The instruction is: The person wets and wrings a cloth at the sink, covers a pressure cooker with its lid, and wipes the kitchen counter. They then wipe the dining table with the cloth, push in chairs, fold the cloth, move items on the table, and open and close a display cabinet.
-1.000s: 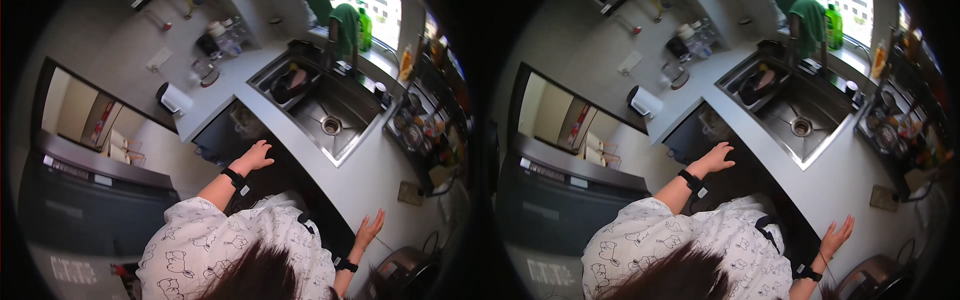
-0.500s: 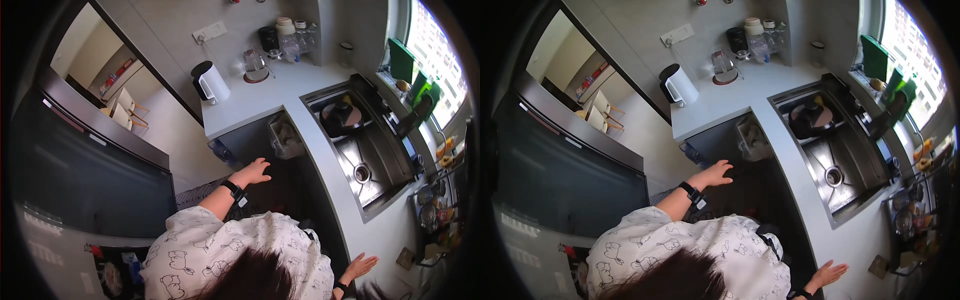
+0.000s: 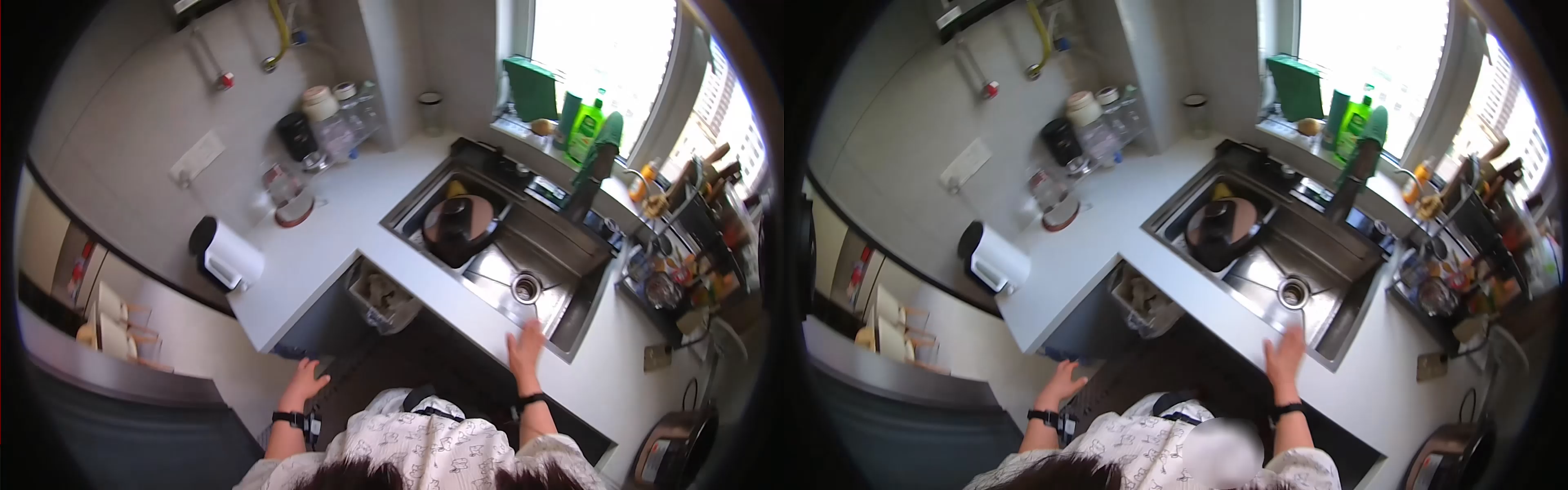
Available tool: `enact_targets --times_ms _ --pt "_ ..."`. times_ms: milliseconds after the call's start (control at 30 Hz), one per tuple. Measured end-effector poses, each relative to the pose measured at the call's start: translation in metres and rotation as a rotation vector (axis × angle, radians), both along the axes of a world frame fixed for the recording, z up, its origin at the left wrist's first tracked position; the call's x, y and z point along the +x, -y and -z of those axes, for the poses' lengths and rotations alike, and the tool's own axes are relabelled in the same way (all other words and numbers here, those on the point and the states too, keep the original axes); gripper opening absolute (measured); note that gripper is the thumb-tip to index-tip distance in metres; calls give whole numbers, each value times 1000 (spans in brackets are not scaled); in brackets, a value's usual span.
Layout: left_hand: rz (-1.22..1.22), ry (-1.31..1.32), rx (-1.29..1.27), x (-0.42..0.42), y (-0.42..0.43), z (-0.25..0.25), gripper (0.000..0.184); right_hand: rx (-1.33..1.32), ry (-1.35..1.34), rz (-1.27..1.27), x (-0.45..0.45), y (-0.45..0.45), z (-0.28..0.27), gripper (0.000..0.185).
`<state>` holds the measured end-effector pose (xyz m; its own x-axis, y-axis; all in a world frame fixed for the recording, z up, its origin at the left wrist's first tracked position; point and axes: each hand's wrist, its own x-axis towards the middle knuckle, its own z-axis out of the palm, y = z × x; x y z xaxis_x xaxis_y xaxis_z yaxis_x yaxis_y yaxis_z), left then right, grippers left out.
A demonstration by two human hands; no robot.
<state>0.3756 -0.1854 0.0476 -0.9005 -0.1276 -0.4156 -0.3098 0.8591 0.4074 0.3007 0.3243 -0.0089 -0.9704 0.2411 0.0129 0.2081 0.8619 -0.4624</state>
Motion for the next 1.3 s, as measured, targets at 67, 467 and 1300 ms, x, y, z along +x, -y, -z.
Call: enact_targets --times_ms 67,467,1300 --pt "46 42 20 -8 -5 -1 60 -285 -108 -2 -40 32 -10 64" --pt "-156 -98 157 29 -3 -2 55 -775 -765 39 -176 -85 -248 30" --pt "-44 600 1958 -129 -398 -129 63 19 202 -1002 -19 -33 -245 20"
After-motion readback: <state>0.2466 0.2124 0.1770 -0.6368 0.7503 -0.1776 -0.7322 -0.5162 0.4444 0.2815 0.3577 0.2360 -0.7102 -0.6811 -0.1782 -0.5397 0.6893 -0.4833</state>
